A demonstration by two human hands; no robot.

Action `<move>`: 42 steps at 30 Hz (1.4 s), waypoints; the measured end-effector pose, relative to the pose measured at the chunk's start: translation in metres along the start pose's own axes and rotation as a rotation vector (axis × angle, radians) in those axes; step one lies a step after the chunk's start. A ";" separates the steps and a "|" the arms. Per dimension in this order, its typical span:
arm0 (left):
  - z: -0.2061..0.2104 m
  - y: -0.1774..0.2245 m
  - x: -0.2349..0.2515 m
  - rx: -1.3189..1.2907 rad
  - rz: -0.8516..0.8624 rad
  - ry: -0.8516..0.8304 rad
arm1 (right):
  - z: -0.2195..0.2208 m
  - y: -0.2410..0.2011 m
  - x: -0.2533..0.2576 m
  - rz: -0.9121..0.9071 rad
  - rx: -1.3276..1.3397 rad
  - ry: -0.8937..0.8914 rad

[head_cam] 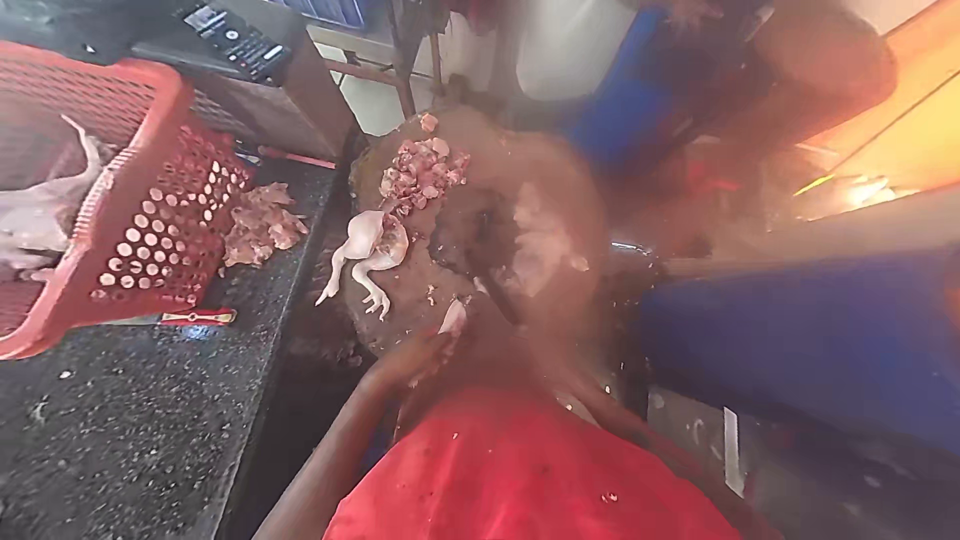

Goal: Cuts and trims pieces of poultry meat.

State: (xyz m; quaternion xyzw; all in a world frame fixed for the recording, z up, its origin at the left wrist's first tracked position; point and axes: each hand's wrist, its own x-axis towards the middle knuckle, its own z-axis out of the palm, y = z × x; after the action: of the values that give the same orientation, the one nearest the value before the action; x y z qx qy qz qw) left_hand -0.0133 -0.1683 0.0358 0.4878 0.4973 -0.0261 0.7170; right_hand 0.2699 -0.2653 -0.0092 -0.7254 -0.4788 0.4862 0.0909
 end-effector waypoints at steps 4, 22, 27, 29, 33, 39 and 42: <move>0.004 0.019 0.036 0.095 0.164 0.055 | -0.038 -0.039 -0.005 -0.103 0.033 0.159; 0.023 -0.051 0.057 0.379 0.184 0.510 | -0.021 -0.065 -0.032 -0.466 0.126 0.157; 0.020 -0.064 0.055 0.358 0.154 0.562 | -0.007 -0.035 -0.014 -0.343 -0.116 -0.037; 0.018 -0.063 0.054 0.320 0.140 0.547 | -0.006 -0.031 0.004 -0.069 -0.202 -0.184; 0.017 -0.068 0.050 0.223 0.133 0.520 | -0.008 -0.061 -0.021 -0.228 -0.115 -0.107; 0.025 -0.074 0.054 0.279 0.147 0.565 | 0.006 -0.048 -0.016 -0.287 -0.160 -0.210; 0.022 -0.073 0.050 0.265 0.117 0.561 | 0.011 -0.015 0.009 -0.076 -0.160 -0.302</move>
State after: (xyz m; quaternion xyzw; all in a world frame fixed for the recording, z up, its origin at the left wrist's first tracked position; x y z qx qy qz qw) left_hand -0.0111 -0.2004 -0.0493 0.5928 0.6392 0.0861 0.4823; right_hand 0.2527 -0.2542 -0.0119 -0.6302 -0.5514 0.5462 -0.0218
